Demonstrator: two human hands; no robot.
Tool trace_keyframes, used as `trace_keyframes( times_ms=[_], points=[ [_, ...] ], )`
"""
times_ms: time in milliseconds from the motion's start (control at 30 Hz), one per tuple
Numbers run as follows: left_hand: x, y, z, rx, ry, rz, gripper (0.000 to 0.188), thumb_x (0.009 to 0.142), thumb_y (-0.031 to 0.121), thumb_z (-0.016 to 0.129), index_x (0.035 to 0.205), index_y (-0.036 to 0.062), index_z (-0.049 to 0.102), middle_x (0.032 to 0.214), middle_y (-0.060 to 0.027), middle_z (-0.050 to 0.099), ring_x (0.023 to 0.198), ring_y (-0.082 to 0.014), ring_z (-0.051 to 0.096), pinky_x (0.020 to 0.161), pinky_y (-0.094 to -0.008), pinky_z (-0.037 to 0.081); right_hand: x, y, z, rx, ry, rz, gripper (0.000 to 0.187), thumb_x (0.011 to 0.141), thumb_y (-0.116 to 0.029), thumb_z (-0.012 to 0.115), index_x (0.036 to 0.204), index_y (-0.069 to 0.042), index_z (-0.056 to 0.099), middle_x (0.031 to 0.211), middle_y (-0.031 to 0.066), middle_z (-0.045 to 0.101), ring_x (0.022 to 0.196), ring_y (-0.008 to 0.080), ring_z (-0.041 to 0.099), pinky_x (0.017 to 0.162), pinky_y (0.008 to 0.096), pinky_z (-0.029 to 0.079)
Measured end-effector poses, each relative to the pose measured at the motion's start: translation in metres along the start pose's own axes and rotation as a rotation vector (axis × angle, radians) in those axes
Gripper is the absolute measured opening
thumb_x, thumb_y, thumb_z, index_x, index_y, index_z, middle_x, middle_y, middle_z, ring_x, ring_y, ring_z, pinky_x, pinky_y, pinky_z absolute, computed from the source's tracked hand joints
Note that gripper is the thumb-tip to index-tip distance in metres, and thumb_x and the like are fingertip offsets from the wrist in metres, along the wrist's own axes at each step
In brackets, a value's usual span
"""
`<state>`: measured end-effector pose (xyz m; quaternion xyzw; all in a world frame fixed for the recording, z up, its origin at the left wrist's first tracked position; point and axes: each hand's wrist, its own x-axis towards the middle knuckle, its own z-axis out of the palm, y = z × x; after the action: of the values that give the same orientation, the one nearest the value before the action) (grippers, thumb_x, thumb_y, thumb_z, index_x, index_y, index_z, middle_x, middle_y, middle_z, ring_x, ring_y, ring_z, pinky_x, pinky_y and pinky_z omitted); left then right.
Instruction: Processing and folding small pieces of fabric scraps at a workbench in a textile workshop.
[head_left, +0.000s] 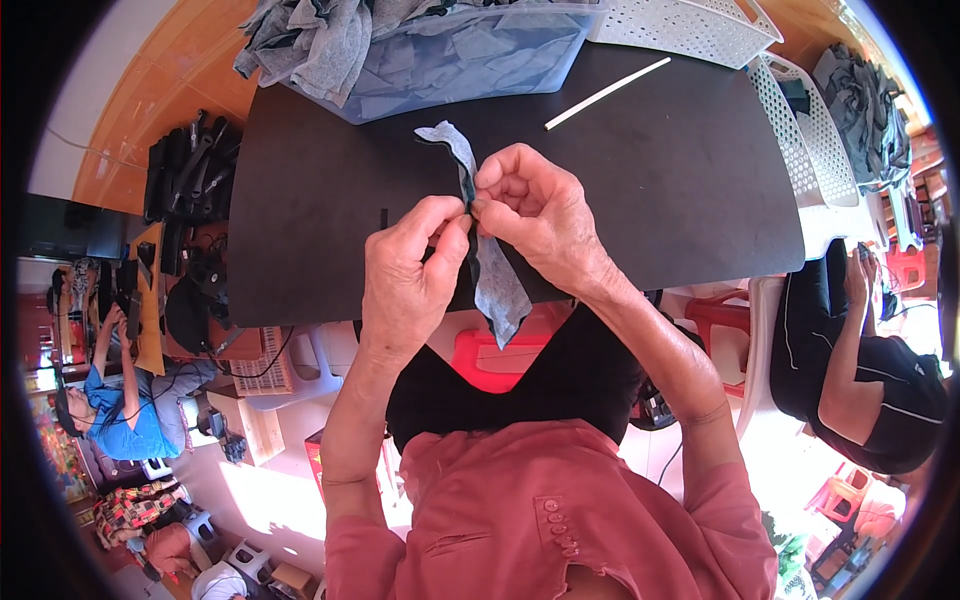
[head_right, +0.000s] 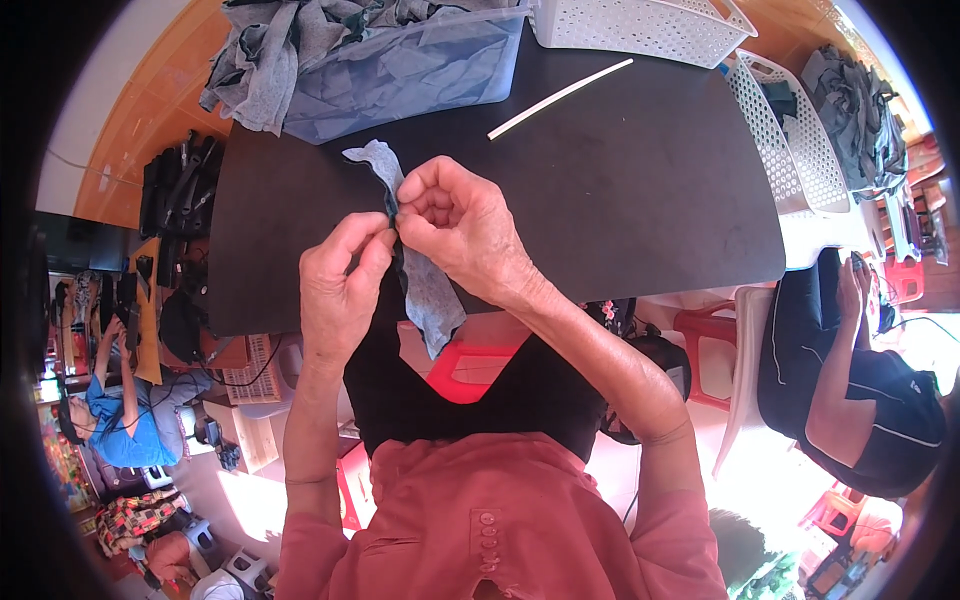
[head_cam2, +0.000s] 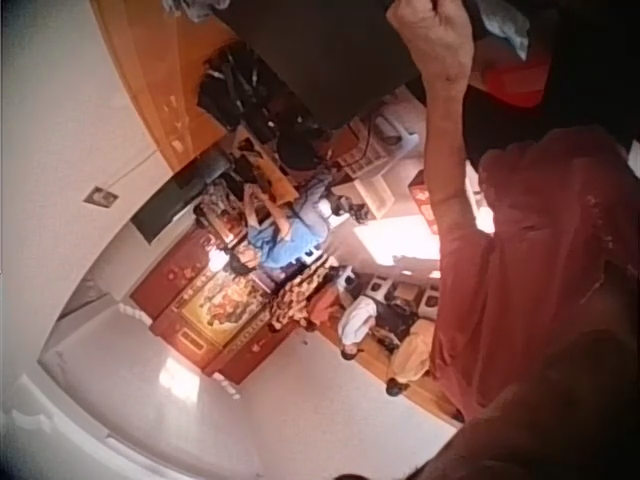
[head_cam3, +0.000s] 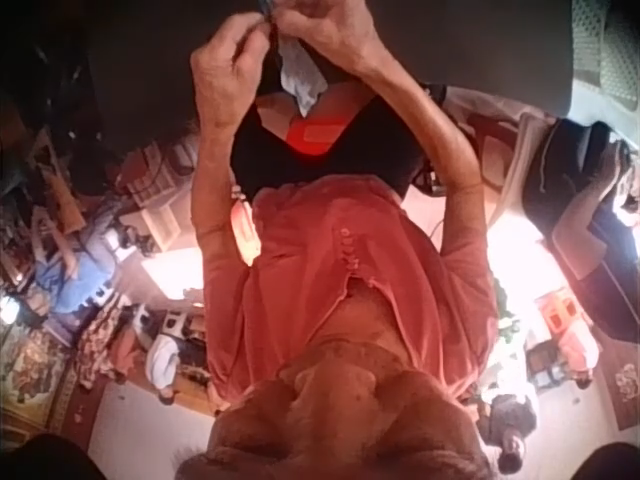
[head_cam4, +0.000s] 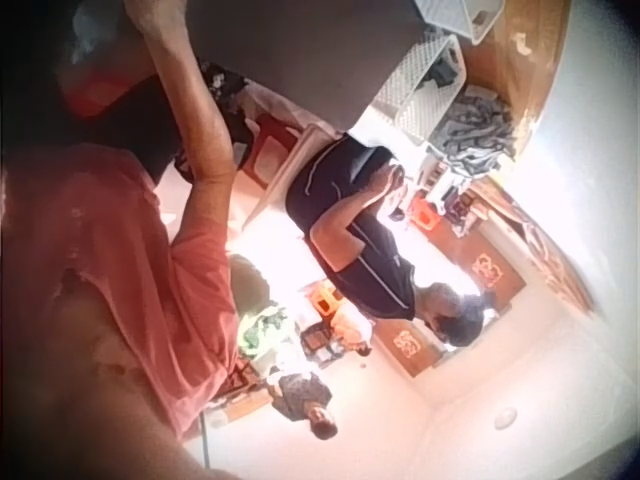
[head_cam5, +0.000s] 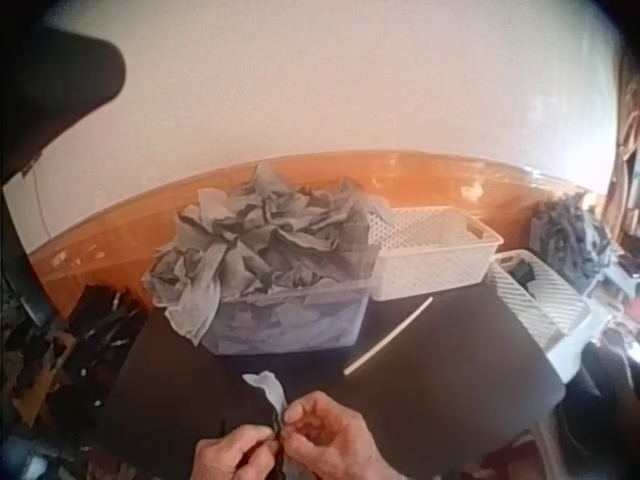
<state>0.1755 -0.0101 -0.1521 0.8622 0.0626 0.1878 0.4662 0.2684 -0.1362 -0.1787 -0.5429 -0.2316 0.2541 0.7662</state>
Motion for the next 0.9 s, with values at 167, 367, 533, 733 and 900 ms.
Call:
trace_keyframes(
  times_ms=[167, 367, 533, 733, 900],
  points=[
    [0.005, -0.009, -0.005, -0.262, -0.071, -0.078, 0.009, 0.085, 0.001, 0.055, 0.092, -0.0014, 0.061, 0.075, -0.0033, 0.062, 0.069, -0.007, 0.056, 0.062, -0.0235, 0.046, 0.001, -0.001, -0.001, 0.087, -0.046, 0.037, 0.016, 0.081, 0.006, 0.058, 0.092, -0.003, 0.052, 0.085, -0.0007, 0.055, 0.075, 0.0055, 0.056, 0.068, 0.0203, 0.049],
    [0.003, -0.007, -0.005, -0.573, -0.056, -0.235, 0.011, 0.085, 0.004, 0.056, 0.09, -0.0017, 0.064, 0.077, 0.0003, 0.058, 0.073, -0.0057, 0.052, 0.068, -0.0206, 0.042, 0.002, 0.002, 0.0, 0.3, -0.093, 0.055, 0.016, 0.08, 0.006, 0.058, 0.09, -0.004, 0.05, 0.082, 0.0001, 0.055, 0.071, 0.0059, 0.055, 0.067, 0.0211, 0.047],
    [0.002, -0.002, -0.004, -0.368, 0.009, -0.141, 0.008, 0.086, 0.002, 0.056, 0.088, -0.0021, 0.062, 0.074, -0.0004, 0.058, 0.066, -0.0063, 0.053, 0.061, -0.0204, 0.043, 0.0, -0.002, -0.004, 0.286, -0.112, 0.097, 0.018, 0.083, 0.003, 0.061, 0.096, -0.004, 0.051, 0.087, 0.0004, 0.055, 0.074, 0.0066, 0.057, 0.068, 0.0207, 0.048],
    [0.002, 0.0, -0.007, -0.201, 0.002, -0.075, 0.006, 0.086, 0.002, 0.057, 0.088, -0.002, 0.06, 0.071, -0.0012, 0.057, 0.066, -0.0051, 0.054, 0.06, -0.0211, 0.043, -0.007, -0.008, 0.004, -0.118, -0.093, 0.012, 0.021, 0.079, 0.004, 0.063, 0.096, -0.001, 0.05, 0.081, -0.0009, 0.054, 0.073, 0.0042, 0.055, 0.069, 0.0191, 0.048],
    [0.0, -0.003, -0.006, -0.149, -0.011, -0.053, 0.005, 0.086, 0.002, 0.057, 0.087, -0.0021, 0.06, 0.068, -0.0015, 0.056, 0.065, -0.0043, 0.053, 0.059, -0.0212, 0.043, -0.004, -0.004, 0.002, -0.112, -0.106, 0.025, 0.021, 0.078, 0.006, 0.06, 0.095, -0.001, 0.05, 0.082, -0.0006, 0.055, 0.074, 0.0047, 0.055, 0.069, 0.0198, 0.049]
  ],
)
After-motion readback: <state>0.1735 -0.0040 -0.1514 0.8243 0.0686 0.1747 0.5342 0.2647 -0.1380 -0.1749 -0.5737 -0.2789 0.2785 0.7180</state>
